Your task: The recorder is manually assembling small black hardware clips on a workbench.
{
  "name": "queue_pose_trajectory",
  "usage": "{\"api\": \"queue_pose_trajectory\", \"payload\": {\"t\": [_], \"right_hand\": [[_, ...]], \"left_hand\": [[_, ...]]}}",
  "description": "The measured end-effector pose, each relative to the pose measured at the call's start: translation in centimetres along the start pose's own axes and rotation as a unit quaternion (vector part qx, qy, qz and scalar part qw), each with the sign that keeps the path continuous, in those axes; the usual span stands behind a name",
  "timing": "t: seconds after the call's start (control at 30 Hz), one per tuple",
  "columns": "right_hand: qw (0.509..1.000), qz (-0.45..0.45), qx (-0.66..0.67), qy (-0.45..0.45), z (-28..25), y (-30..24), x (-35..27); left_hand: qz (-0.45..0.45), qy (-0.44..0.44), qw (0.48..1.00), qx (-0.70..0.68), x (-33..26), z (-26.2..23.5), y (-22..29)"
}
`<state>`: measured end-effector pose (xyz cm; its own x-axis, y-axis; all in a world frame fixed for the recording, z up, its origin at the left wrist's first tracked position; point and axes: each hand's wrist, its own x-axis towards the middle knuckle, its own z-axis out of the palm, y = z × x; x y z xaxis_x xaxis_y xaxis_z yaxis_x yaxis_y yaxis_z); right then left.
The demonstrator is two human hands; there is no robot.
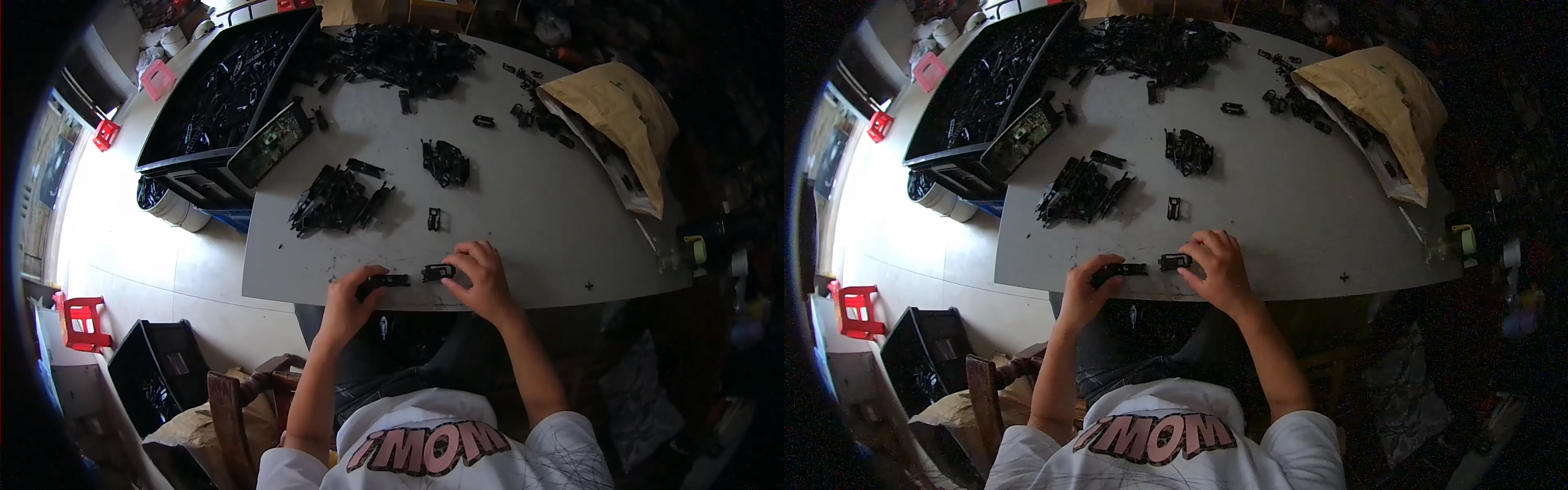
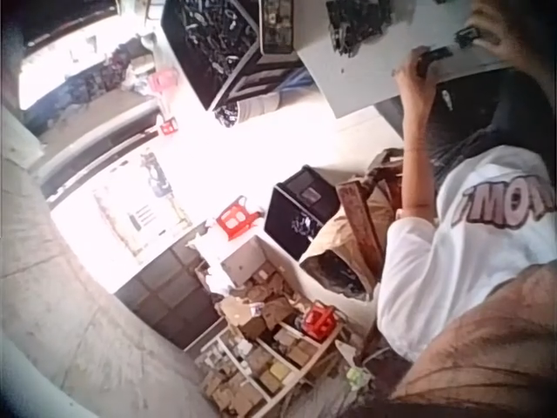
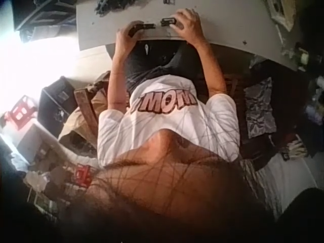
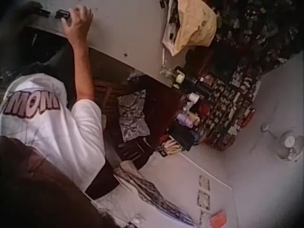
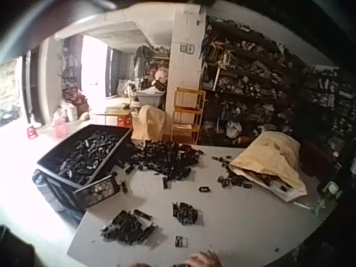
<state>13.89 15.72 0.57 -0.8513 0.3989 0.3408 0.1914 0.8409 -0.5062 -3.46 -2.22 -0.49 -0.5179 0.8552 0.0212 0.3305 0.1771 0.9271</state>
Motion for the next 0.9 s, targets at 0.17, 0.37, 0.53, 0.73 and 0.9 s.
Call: {"api": "queue_pose_trajectory", "payload": {"t": [0.17, 0.37, 0.53, 0.73, 0.9], "right_hand": [[0.996, -0.004, -0.067, -0.049, 0.2, -0.7, -0.1], [0.998, 0.007, -0.031, -0.048, 1.8, -1.7, 0.5], [0.995, 0.007, 0.085, -0.054, 2.4, -3.7, 1.5], [0.994, -0.048, 0.066, -0.069, 3.3, -4.6, 1.5], [0.973, 0.09, 0.213, -0.025, 1.8, -5.7, 0.4]], "left_hand": [[0.008, 0.003, 1.0, 0.006, -0.2, 0.0, -0.3], [0.015, 0.008, 1.0, -0.013, 0.0, 0.3, 0.3], [0.014, 0.001, 1.0, -0.002, -0.1, 0.3, 0.3], [-0.001, 0.0, 1.0, 0.031, -0.6, 1.6, 0.7], [-0.002, 0.038, 0.999, -0.003, -1.6, 2.1, 0.9]]}}
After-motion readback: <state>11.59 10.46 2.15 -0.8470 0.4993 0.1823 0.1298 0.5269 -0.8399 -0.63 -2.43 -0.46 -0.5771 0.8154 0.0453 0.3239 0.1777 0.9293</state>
